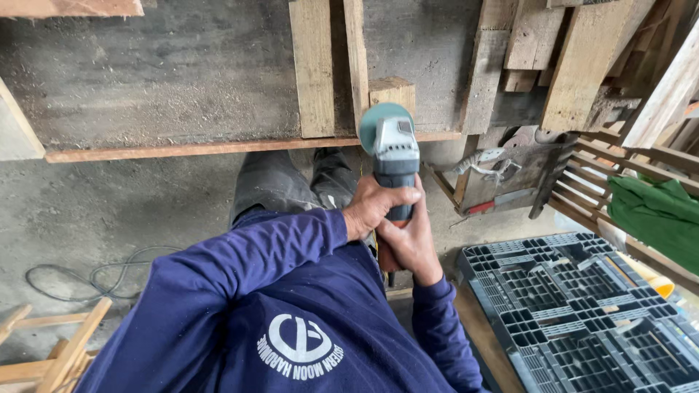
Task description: The person sands wooden planks and beams using an angle grinder with a sanding disc, moving the tool across various surfaces of the wood to smooth it.
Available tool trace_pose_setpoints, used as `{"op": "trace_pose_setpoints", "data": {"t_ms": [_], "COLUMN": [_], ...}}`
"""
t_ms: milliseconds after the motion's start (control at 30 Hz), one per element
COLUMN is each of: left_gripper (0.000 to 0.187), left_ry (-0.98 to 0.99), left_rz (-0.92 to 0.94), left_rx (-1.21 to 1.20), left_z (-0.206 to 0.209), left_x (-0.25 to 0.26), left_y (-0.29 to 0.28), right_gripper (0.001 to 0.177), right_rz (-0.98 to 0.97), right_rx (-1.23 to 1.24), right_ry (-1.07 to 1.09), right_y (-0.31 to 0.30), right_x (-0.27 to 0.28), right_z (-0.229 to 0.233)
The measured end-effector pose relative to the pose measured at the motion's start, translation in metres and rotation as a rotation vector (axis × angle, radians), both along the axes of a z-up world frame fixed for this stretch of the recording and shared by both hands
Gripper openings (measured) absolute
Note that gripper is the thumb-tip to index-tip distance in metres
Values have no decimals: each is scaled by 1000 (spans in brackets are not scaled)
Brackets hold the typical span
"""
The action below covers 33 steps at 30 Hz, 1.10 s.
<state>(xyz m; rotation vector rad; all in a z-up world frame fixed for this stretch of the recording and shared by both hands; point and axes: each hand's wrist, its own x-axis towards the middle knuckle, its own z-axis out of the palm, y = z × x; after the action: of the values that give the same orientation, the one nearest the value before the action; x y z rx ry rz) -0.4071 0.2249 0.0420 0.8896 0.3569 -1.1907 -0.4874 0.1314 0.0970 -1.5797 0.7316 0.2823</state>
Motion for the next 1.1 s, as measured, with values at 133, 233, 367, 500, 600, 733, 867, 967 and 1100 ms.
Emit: {"op": "trace_pose_setpoints", "data": {"t_ms": [133, 233, 367, 500, 600, 733, 867, 967, 1100], "left_gripper": [34, 32, 30, 30, 33, 33, 31, 32, 32], "left_ry": [7, 71, 115, 62, 64, 163, 59, 63, 49], "left_rz": [76, 103, 109, 110, 176, 150, 178, 140, 188], "left_rx": [17, 45, 84, 102, 66, 117, 91, 116, 112], "left_z": [-10, 3, 8, -1, 8, 6, -7, 2, -6], "left_x": [2, -12, -11, -5, -15, -15, -3, -14, -11], "left_y": [-7, -7, -5, -8, -8, -10, -9, -5, -6], "right_gripper": [100, 100, 102, 99, 102, 100, 102, 102, 105], "right_rz": [35, 124, 153, 154, 166, 231, 203, 273, 212], "right_rx": [46, 11, 25, 16, 70, 18, 14, -28, 24], "right_ry": [51, 24, 54, 88, 138, 47, 171, 89, 215], "right_y": [-12, -18, -20, -26, -24, -27, -26, -23, -27], "right_x": [10, 4, 5, 19, 11, 10, 20, 16, 19], "right_z": [-2, 7, 6, 3, 15, 10, 4, 12, 3]}}
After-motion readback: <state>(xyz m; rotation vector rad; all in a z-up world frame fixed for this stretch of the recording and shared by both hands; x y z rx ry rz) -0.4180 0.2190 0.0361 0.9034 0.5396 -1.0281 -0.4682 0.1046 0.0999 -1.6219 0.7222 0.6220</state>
